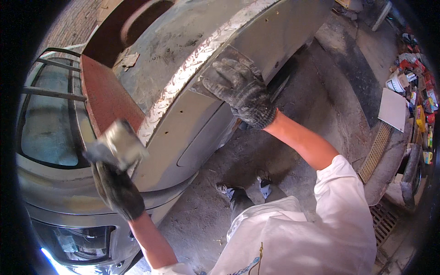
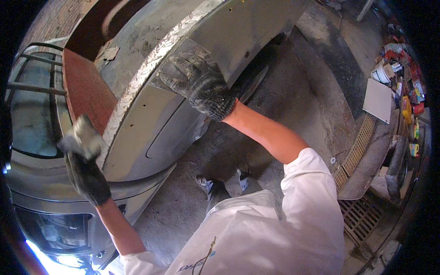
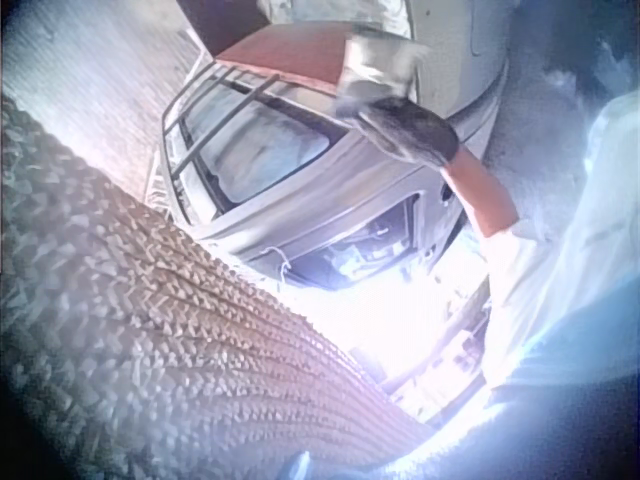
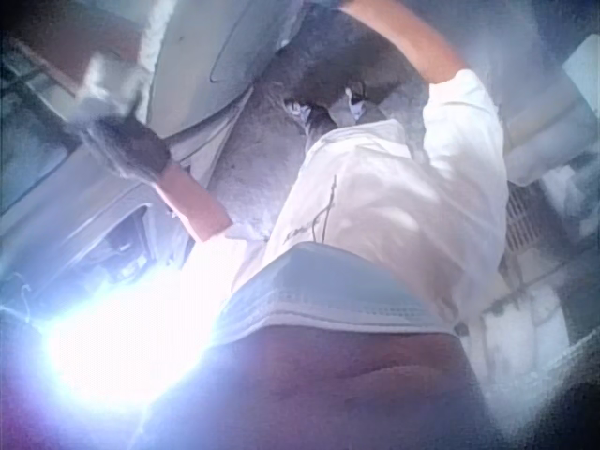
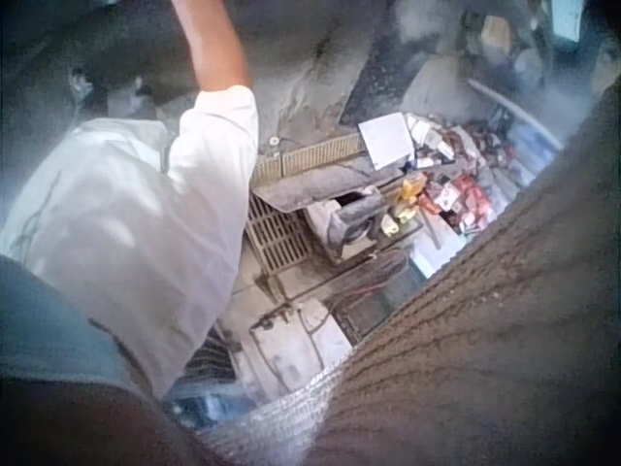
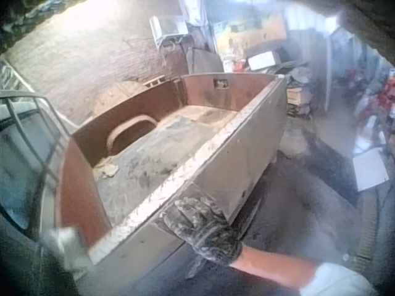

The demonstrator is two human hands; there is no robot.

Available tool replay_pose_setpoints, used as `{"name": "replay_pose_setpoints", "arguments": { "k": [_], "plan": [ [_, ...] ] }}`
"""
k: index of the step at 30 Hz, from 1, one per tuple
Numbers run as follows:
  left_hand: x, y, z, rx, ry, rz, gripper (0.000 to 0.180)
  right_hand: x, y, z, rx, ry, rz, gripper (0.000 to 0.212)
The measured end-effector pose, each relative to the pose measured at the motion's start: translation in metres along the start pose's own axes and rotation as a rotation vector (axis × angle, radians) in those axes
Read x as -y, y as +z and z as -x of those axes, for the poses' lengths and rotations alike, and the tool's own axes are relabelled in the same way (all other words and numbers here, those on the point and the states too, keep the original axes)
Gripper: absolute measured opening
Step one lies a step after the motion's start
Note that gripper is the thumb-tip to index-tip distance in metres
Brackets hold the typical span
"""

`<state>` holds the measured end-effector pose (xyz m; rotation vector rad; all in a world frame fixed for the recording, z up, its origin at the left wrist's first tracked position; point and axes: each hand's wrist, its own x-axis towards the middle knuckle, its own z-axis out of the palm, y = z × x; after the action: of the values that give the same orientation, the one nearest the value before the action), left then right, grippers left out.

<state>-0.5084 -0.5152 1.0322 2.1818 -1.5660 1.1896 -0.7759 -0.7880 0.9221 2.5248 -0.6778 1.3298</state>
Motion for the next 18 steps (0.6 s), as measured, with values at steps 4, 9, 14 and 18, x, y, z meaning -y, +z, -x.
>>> {"name": "replay_pose_setpoints", "arguments": {
  "k": [4,9,14,18],
  "plan": [
    [-0.026,0.064,-0.057,0.000,-0.829,1.467,0.038,0.007,0.008,0.004,0.027,0.027,0.006,0.047],
    [-0.048,0.075,-0.061,0.129,-1.089,1.676,0.033,0.001,0.016,0.041,0.056,0.009,-0.042,0.044],
    [-0.047,0.077,-0.057,0.127,-1.060,1.674,0.031,-0.004,0.026,0.072,0.153,0.021,-0.089,0.041],
    [-0.051,0.078,-0.058,0.066,-1.062,1.679,0.026,0.002,0.004,0.069,0.092,0.045,-0.064,0.043]
  ]
}}
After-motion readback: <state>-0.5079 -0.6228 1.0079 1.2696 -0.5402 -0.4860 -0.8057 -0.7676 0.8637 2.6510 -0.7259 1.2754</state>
